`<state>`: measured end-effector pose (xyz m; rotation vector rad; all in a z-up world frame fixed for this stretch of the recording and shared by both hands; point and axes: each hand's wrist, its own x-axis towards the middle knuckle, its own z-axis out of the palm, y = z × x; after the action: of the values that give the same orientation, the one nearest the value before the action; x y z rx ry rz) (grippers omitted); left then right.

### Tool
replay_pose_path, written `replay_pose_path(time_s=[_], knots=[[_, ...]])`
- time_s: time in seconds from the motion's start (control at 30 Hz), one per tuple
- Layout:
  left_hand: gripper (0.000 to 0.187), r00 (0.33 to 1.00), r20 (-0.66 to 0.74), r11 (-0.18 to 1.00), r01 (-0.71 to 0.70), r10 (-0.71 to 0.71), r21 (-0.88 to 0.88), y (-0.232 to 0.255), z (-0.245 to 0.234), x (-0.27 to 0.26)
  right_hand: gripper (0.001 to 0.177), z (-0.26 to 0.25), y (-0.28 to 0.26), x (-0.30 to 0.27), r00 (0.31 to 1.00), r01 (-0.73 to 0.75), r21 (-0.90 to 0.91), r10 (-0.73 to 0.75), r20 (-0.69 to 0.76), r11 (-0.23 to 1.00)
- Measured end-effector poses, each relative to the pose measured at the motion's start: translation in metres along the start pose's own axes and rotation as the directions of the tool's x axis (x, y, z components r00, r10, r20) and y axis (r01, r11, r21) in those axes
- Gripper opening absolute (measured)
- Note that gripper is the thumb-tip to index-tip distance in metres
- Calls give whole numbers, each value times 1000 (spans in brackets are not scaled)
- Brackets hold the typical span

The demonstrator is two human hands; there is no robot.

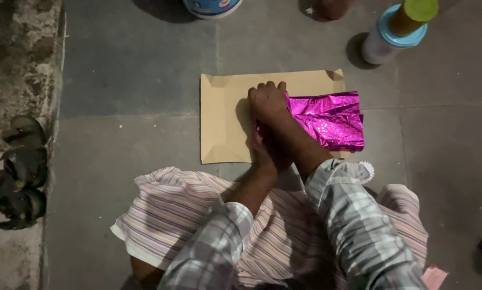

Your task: The person wraps a rectangular object with shiny pink foil. They fold the foil over the object, crease the edges, and smooth the surface to form a neat package.

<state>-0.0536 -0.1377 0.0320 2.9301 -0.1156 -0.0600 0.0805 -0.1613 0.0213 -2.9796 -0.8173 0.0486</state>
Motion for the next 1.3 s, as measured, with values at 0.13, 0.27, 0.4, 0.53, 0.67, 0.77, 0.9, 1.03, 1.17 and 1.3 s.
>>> replay_pose_path(time_s=[0.13,0.27,0.4,0.53,0.67,0.77,0.9,1.03,1.17,1.3], knots=[[67,997,-63,997,-49,45,-53,-3,-5,3,25,6,0,11,989,-101,65,93,118,993],[62,978,206,999,-15,21,-32,0,-5,8,26,14,12,20,986,-137,244,109,128,960],[78,992,126,1000,10,-14,28,5,7,13,23,9,28,28,959,-200,337,113,261,920],[83,1000,-16,1000,-8,8,-5,5,25,12,26,3,37,22,933,-281,357,167,318,891],[87,997,72,1000,8,-6,-25,1,27,14,40,4,53,13,963,-234,138,210,171,962],[80,997,78,998,-10,6,54,2,18,11,37,8,73,-11,975,-165,106,178,-130,981],[76,959,284,997,-28,6,72,3,1,7,43,12,69,-59,981,59,484,39,-190,873],[75,990,-129,997,-53,60,52,-1,0,1,82,19,40,-87,976,208,368,-219,-14,906],[70,947,-296,992,-110,123,58,-3,15,3,93,32,34,-86,993,17,355,-58,106,935],[57,961,-187,978,-207,202,-6,-8,27,13,90,52,37,-81,992,-87,517,24,126,851]])
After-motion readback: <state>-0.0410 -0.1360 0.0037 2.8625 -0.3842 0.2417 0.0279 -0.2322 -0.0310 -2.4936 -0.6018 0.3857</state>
